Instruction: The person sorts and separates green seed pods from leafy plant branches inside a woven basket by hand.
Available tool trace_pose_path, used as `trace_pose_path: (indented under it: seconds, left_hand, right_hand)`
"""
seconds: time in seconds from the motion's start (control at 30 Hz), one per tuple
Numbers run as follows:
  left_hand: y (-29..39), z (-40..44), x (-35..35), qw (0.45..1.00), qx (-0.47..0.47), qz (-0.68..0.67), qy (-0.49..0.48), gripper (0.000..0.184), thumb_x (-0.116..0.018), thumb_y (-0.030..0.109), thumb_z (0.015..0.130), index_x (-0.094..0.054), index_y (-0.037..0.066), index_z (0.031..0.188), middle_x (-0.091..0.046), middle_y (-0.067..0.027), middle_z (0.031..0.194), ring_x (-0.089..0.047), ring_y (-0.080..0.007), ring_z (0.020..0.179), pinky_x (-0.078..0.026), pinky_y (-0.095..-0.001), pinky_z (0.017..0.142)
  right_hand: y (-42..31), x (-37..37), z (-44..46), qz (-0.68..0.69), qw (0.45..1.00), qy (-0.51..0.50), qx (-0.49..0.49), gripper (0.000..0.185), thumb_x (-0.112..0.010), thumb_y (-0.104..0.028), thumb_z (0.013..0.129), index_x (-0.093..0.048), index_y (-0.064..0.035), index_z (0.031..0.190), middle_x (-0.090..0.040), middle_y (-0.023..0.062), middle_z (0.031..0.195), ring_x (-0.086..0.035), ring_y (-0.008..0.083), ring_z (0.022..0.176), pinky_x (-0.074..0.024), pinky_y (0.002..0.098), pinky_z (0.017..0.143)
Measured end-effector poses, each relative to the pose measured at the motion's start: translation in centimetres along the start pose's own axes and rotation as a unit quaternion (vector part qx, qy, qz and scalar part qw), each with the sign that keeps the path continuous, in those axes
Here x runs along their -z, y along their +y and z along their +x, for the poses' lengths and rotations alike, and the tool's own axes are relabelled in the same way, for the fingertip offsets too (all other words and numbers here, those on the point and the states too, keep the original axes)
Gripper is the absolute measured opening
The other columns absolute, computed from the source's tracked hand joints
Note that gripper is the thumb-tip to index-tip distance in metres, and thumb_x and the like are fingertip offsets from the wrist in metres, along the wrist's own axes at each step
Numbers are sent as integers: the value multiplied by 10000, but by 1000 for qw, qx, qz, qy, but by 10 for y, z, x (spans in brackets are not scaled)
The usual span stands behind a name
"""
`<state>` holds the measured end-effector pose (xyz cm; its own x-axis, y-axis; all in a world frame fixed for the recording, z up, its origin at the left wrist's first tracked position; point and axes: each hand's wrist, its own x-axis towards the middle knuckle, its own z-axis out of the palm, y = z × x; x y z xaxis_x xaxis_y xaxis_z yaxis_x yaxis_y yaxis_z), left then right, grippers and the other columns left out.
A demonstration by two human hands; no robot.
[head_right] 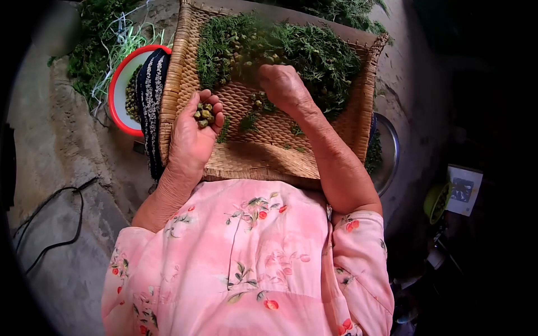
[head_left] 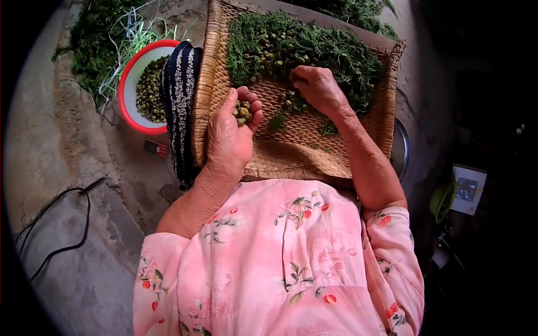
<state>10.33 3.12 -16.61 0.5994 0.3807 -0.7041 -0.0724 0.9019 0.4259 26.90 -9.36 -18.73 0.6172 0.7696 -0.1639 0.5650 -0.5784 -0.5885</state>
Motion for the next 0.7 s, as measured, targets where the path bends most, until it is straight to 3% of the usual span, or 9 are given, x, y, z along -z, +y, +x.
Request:
trace_pose_path:
  seconds: [0.07, 0.17, 0.3, 0.37, 0.43, 0.5, 0.7]
  left_hand:
    - [1, -1, -1, 1000, -3, 6, -1, 239, -477, 255, 942, -562, 38, 998, -578, -50, 852, -566, -143, 754, -496, -269, 676]
    - [0, -3, -1, 1000, 6, 13, 3, 234, -480, 250, 940, -564, 40, 1000, -582, -45, 859, -567, -140, 764, -487, -270, 685]
    - [0, -1, 3, 1000, 1, 10, -5, 231, -480, 246, 940, -568, 41, 1001, -587, -43, 866, -571, -140, 771, -488, -268, 679]
    - [0, -1, 2, 1000, 1, 9, -5, 232, -480, 246, 940, -568, 40, 1000, -589, -43, 868, -572, -140, 771, -488, -268, 676]
    - [0, -1, 1, 1000, 3, 10, -4, 233, -479, 245, 941, -569, 39, 1001, -589, -43, 866, -572, -140, 768, -488, -267, 674]
    - [-1, -1, 1, 1000, 3, 10, -6, 232, -478, 245, 941, -570, 40, 1000, -589, -42, 866, -572, -139, 767, -488, -267, 673]
    - [-1, -1, 0, 1000, 5, 14, -7, 226, -473, 239, 943, -573, 44, 1000, -587, -40, 870, -568, -137, 773, -482, -262, 675]
  right_hand:
    - [4, -10, -1, -82, 996, -34, -4, 185, -584, -109, 784, -601, -38, 954, -625, 149, 861, -600, 329, 832, -479, 412, 725]
    - [3, -26, -1, -175, 984, -39, 4, 201, -610, -141, 777, -576, -48, 952, -583, 142, 884, -576, 341, 858, -470, 428, 721]
    - [-3, -31, -2, -188, 980, -64, 16, 206, -623, -138, 765, -567, -48, 942, -568, 137, 897, -571, 344, 860, -471, 422, 717]
    - [-2, -33, -4, -187, 981, -36, 38, 121, -532, -58, 749, -604, -66, 845, -596, 152, 878, -599, 331, 836, -497, 400, 698]
    - [-3, -30, -3, -181, 982, -51, 26, 130, -536, -56, 741, -604, -57, 852, -589, 160, 892, -590, 340, 854, -489, 416, 714]
    - [1, -26, -3, -151, 988, -37, -4, 227, -621, -121, 755, -599, -61, 972, -563, 138, 887, -559, 336, 893, -462, 423, 753]
    - [-5, -28, -7, -114, 993, -32, 15, 204, -622, -149, 781, -586, -57, 960, -549, 130, 903, -557, 335, 877, -463, 424, 740]
